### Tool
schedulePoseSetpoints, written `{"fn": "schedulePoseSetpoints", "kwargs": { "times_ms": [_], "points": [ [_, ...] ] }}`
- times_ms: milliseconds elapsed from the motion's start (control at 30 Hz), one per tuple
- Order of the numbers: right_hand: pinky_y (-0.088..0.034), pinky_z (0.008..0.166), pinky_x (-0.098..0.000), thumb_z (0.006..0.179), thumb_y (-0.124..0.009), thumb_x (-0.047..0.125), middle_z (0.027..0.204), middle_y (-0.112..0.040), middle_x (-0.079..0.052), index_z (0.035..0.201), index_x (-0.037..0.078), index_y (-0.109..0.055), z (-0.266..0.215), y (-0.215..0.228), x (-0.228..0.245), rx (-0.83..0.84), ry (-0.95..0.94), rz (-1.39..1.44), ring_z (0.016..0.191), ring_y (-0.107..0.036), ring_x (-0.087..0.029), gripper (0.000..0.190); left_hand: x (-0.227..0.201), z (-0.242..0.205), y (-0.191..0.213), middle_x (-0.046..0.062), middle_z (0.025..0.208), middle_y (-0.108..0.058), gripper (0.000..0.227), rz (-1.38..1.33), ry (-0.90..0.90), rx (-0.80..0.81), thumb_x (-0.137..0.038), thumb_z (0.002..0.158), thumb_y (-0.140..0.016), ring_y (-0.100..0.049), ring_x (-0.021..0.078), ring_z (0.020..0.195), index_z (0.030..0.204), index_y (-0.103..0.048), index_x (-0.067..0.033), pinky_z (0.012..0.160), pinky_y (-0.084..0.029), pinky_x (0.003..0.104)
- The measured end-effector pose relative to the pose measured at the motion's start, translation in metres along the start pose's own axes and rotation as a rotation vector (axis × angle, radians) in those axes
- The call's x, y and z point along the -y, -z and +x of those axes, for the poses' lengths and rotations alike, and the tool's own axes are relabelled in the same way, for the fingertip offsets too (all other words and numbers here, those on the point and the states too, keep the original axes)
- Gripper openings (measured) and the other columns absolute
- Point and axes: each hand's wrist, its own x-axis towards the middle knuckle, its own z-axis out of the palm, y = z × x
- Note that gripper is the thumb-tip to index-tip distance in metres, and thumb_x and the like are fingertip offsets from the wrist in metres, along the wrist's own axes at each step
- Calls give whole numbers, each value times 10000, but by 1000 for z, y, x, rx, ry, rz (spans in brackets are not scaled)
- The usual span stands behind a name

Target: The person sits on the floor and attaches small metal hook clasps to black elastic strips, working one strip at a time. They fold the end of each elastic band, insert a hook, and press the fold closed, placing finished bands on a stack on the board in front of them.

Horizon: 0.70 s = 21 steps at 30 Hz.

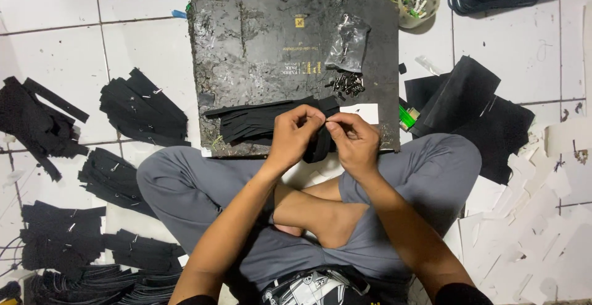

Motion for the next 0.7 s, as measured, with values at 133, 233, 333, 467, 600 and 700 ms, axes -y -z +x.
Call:
{"fn": "schedulePoseSetpoints", "kwargs": {
  "times_ms": [133,233,333,467,600,700],
  "points": [
    [-547,607,-267,969,-751,69,760,-699,-89,1005,-4,-746,-5,-5,-9,-58,-64,113,703,-602,-100,82,-10,-8,-4,38,612,-616,93,-42,-19,-26,-128,925,-701,-559,101,663,898,-771,-73,587,-498,288],
    [-583,714,-247,989,-716,100,886,-738,-96,1046,8,-714,-8,-4,-18,-57,-135,199,780,-649,-74,108,-18,-14,-3,99,720,-723,94,22,-104,-22,-137,927,-728,-653,145,705,980,-783,-82,640,-545,322],
    [-597,781,-315,1002,-686,79,967,-724,-139,1031,-25,-696,-6,-2,-14,-8,-107,255,854,-724,-171,108,-22,-20,5,100,698,-728,31,139,-197,-33,-115,899,-777,-718,210,667,922,-793,-100,608,-556,313],
    [-476,968,-529,999,-649,193,1193,-637,-233,1298,-32,-609,12,-4,22,203,162,-107,1144,-605,-400,376,-13,-12,38,88,802,-730,56,79,-278,-177,-100,959,-702,-645,156,805,934,-751,-91,736,-542,348],
    [-346,1154,-548,878,-744,246,1494,-529,-197,1472,59,-542,10,-30,12,463,520,-619,1417,-469,-396,654,14,-2,65,24,684,-619,140,31,-171,-189,-128,991,-655,-512,114,691,866,-714,-105,660,-470,305],
    [-312,1183,-544,964,-649,197,1499,-541,-184,1462,67,-553,6,-36,2,486,603,-682,1424,-483,-358,523,7,-11,70,2,642,-568,108,82,-209,-197,-134,951,-691,-515,97,678,848,-707,-105,630,-454,290]
  ]
}}
